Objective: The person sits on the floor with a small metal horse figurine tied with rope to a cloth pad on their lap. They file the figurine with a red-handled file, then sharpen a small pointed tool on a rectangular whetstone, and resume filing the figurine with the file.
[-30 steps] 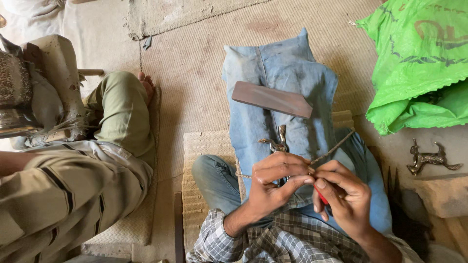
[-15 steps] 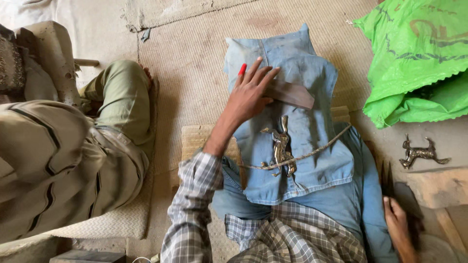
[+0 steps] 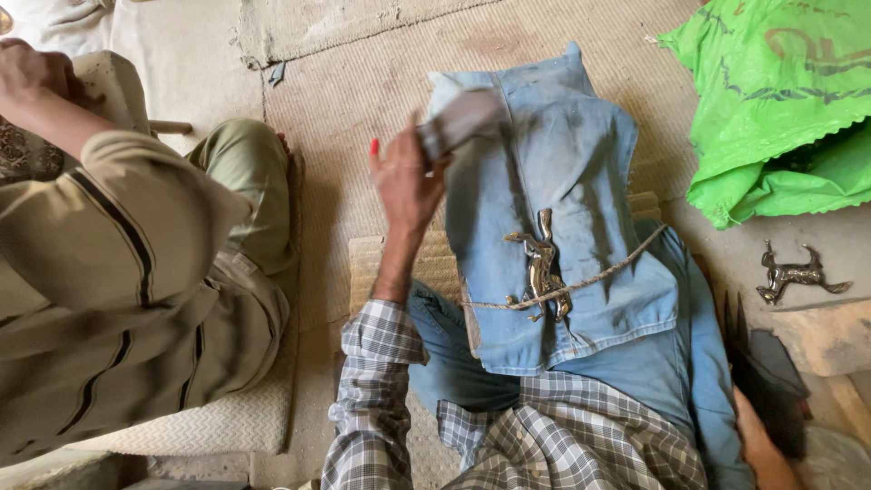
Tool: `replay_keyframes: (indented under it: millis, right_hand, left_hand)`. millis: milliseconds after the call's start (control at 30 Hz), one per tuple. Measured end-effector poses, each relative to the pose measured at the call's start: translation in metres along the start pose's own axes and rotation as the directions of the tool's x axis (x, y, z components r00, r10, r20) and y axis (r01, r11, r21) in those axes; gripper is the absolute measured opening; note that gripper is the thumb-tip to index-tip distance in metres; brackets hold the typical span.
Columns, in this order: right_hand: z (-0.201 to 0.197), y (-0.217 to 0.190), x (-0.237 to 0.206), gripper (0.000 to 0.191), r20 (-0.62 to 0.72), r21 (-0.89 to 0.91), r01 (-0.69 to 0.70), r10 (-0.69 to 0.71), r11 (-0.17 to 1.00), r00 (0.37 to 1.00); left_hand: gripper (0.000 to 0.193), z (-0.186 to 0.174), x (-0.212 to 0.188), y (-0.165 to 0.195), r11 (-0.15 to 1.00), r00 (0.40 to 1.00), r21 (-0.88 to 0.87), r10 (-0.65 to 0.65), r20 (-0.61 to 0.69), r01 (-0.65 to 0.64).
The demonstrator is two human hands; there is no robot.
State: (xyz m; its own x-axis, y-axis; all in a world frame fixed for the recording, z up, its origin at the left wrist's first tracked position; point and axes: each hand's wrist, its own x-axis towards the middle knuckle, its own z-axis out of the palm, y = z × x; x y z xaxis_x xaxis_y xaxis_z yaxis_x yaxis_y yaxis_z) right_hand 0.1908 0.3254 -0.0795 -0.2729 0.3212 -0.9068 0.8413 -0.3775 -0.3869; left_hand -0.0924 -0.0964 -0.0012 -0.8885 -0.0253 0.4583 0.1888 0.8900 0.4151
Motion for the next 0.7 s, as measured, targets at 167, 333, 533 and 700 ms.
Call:
replay_keyframes:
  millis: [167,333,533,700]
  right_hand:
    - [-0.002,0.010,0.007,0.062,-0.075,-0.065,0.030,-0.035,0.997,0.997]
    - [0.002,0.011,0.016,0.048,-0.041,-0.121,0.246,-0.253,0.962,0.967]
    - [0.009,0.010,0.018,0.031,-0.043,-0.287,0.741,-0.781,0.606,0.623]
    - [0.015,0.001,0.018,0.021,-0.152,-0.376,0.830,-0.911,0.412,0.383]
  left_hand:
    - [0.087,-0.006,-0.008,-0.034,0.932,0.929,0.004,-0.362,-0.074,0.363]
    - [0.081,0.003,-0.039,-0.045,0.891,0.898,0.160,-0.437,0.044,0.426]
    - [0.072,0.022,-0.041,-0.046,0.904,0.902,0.171,-0.415,0.119,0.393]
    - [0.057,0.030,-0.021,-0.036,0.933,0.955,0.222,-0.296,0.027,0.283]
